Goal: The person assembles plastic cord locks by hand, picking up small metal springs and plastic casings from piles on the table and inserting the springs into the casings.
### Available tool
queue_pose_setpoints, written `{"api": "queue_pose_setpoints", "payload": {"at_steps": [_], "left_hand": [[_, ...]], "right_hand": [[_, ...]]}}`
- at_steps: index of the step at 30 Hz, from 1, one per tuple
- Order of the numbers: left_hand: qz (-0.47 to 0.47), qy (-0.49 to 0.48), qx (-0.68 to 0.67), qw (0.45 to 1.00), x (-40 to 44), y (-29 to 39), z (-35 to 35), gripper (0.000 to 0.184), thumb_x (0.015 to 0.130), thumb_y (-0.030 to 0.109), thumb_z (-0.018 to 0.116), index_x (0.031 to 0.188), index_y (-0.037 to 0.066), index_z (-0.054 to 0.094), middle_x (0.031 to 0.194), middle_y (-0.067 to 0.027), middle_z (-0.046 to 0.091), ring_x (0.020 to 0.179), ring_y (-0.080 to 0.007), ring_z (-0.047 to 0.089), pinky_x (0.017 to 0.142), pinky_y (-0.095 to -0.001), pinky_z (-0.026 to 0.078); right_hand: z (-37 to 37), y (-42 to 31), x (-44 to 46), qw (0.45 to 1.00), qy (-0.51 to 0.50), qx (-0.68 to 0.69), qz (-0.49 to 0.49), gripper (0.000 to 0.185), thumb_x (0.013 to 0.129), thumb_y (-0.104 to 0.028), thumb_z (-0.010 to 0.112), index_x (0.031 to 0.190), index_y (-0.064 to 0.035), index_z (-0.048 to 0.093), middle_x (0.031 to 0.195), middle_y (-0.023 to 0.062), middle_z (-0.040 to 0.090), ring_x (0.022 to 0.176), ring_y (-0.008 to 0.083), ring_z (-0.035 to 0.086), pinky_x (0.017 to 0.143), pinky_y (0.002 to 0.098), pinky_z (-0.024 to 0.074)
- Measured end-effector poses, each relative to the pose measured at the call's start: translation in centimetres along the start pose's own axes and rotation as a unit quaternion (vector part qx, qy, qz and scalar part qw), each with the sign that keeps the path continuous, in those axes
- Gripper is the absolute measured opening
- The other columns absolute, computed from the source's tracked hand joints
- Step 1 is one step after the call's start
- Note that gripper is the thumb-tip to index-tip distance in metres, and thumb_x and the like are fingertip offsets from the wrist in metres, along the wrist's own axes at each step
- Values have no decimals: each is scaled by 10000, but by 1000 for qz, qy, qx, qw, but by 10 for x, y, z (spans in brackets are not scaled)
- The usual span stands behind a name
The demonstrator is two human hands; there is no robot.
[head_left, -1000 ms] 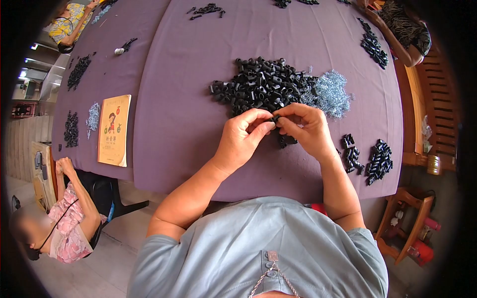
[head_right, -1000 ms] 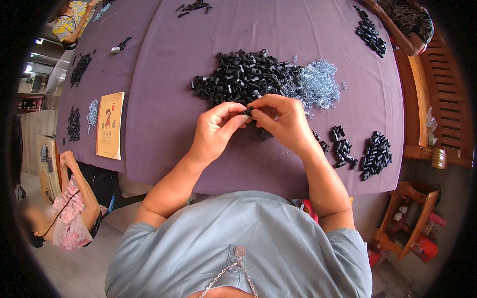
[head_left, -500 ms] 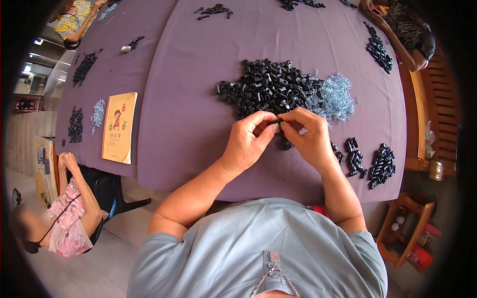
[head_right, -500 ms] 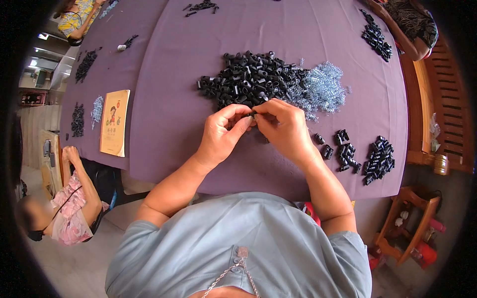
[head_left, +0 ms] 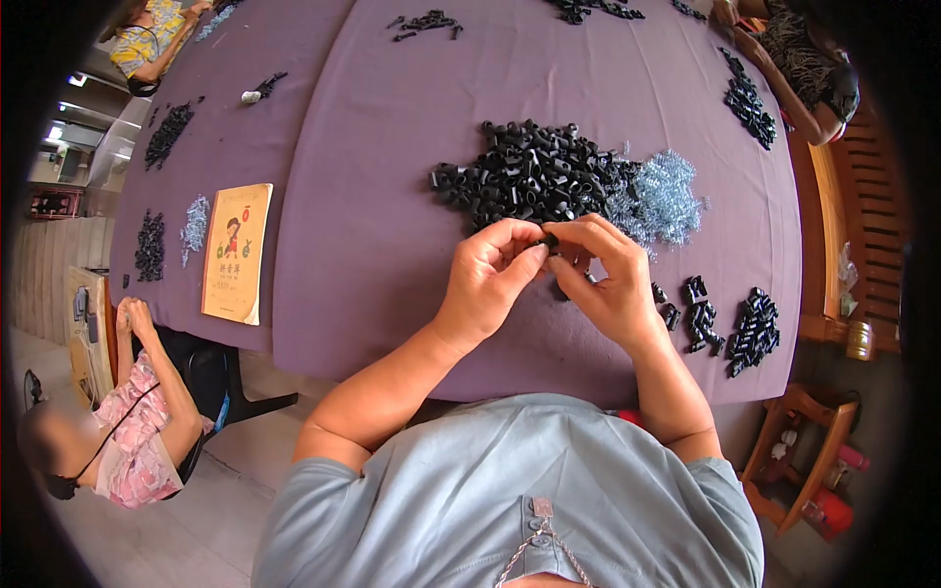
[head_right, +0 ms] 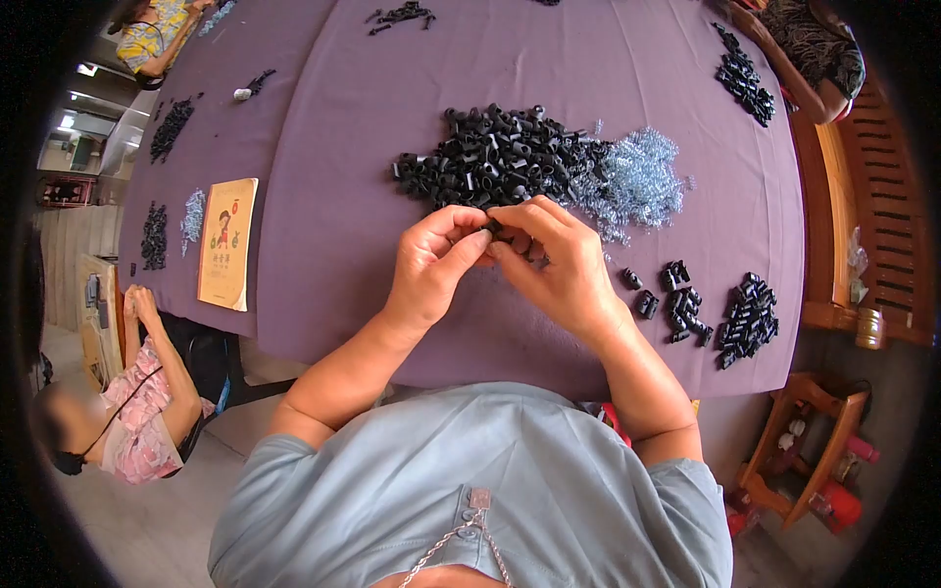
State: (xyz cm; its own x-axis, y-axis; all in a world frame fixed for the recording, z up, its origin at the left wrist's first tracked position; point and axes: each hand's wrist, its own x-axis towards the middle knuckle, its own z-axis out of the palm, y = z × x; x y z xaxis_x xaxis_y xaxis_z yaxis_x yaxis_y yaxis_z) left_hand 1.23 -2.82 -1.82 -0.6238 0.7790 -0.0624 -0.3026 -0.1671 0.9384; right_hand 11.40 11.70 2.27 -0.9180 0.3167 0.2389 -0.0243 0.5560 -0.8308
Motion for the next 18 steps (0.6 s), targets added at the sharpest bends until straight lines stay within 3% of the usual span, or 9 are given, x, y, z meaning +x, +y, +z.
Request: {"api": "queue_pose_setpoints", "payload": {"at_steps": [3,10,18], "left_hand": [[-4,8,-87,996,-1,2,3,138,966,57,611,1085,-9,633,972,-51,685,883,-102,655,796,-257,545],[-55,-14,-151,987,-5,0,6,157,967,51,575,1098,-16,629,984,-77,681,898,-138,666,847,-282,542],[-63,-6,-187,980,-7,3,12,153,963,41,563,1079,-26,636,964,-72,678,899,-133,656,859,-277,529]], "right_hand": [[2,-4,2,1000,6,-3,-23,440,772,-39,772,1192,-9,643,970,76,650,815,163,638,724,309,547],[24,10,2,986,61,-88,-125,608,667,-82,827,1230,-17,607,1053,136,652,913,321,654,773,387,556],[25,13,0,985,51,-110,-121,563,668,-91,809,1185,-12,601,956,111,653,835,297,645,703,386,537]]}}
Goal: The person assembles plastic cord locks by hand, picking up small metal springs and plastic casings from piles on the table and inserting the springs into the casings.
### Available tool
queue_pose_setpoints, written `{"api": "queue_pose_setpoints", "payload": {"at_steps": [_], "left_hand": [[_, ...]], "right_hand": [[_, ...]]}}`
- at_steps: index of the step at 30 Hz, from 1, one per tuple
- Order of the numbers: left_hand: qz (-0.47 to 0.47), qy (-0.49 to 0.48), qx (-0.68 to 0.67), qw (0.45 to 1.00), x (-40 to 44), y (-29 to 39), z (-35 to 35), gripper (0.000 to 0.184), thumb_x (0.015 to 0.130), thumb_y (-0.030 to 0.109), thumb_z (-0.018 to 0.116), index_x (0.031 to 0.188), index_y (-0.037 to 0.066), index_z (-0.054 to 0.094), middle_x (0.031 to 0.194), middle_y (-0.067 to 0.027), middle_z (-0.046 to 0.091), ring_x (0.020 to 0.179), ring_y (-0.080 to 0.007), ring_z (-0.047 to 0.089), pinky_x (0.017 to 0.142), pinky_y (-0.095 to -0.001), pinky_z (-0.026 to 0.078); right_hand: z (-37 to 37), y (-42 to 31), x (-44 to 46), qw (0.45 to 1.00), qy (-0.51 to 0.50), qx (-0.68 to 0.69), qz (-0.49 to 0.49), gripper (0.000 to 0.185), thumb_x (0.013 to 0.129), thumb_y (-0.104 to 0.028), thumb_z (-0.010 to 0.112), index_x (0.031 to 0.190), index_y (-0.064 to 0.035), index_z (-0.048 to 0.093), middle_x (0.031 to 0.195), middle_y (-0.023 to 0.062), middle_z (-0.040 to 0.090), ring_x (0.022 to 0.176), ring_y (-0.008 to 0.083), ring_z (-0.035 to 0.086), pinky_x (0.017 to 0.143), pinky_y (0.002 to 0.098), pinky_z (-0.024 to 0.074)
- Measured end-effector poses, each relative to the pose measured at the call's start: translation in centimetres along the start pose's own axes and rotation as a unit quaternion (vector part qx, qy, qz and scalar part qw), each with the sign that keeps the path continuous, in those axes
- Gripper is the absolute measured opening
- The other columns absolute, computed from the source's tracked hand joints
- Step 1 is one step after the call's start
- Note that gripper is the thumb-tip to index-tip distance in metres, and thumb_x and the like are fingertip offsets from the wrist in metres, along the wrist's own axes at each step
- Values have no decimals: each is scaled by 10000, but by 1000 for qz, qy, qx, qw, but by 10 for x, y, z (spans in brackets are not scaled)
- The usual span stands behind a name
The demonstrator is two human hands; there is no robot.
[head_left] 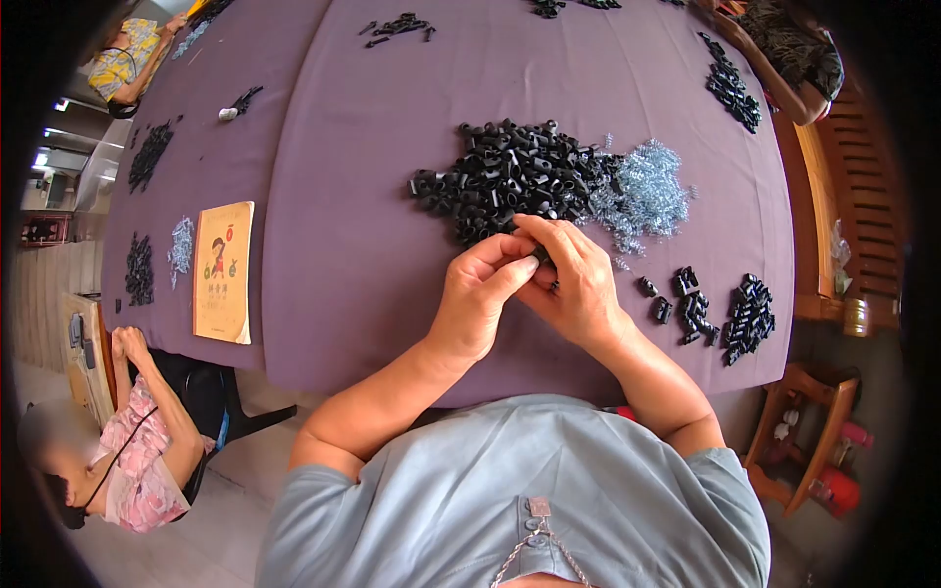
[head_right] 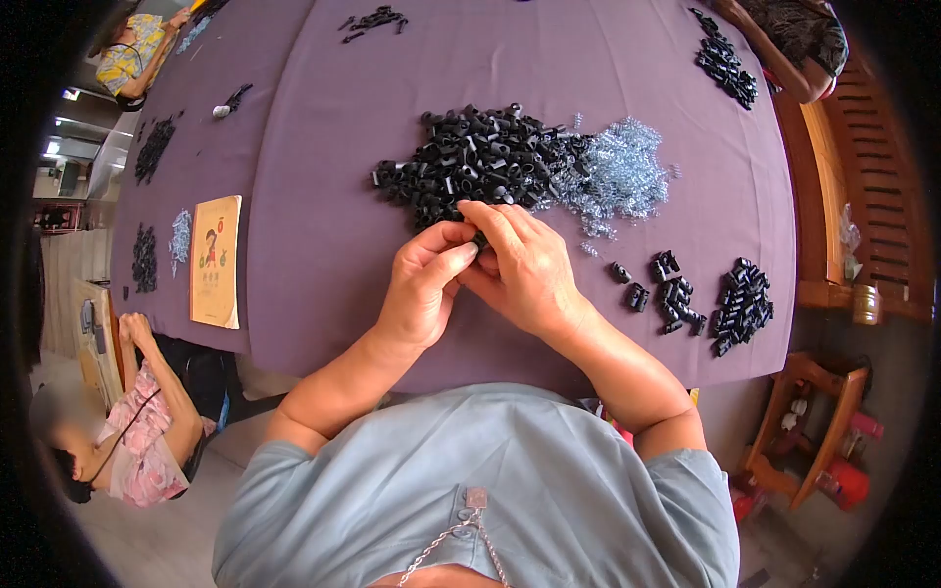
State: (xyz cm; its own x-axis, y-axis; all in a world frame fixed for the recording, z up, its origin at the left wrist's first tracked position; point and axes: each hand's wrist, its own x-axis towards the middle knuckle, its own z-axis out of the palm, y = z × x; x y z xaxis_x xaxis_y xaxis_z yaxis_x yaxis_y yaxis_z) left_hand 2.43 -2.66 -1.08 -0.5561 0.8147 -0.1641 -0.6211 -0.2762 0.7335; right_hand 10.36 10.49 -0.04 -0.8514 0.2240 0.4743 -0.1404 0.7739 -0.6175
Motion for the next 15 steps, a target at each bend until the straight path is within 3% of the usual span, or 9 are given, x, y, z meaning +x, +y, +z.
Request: {"api": "queue_pose_setpoints", "payload": {"at_steps": [15], "left_hand": [[-20,-38,94,995,-1,-1,-8,217,978,116,530,1075,-39,646,1008,-68,665,930,-120,630,847,-266,511]], "right_hand": [[-2,4,-4,998,-44,-44,-30,513,686,-145,799,1136,-10,592,877,92,634,777,288,641,668,375,536]]}}
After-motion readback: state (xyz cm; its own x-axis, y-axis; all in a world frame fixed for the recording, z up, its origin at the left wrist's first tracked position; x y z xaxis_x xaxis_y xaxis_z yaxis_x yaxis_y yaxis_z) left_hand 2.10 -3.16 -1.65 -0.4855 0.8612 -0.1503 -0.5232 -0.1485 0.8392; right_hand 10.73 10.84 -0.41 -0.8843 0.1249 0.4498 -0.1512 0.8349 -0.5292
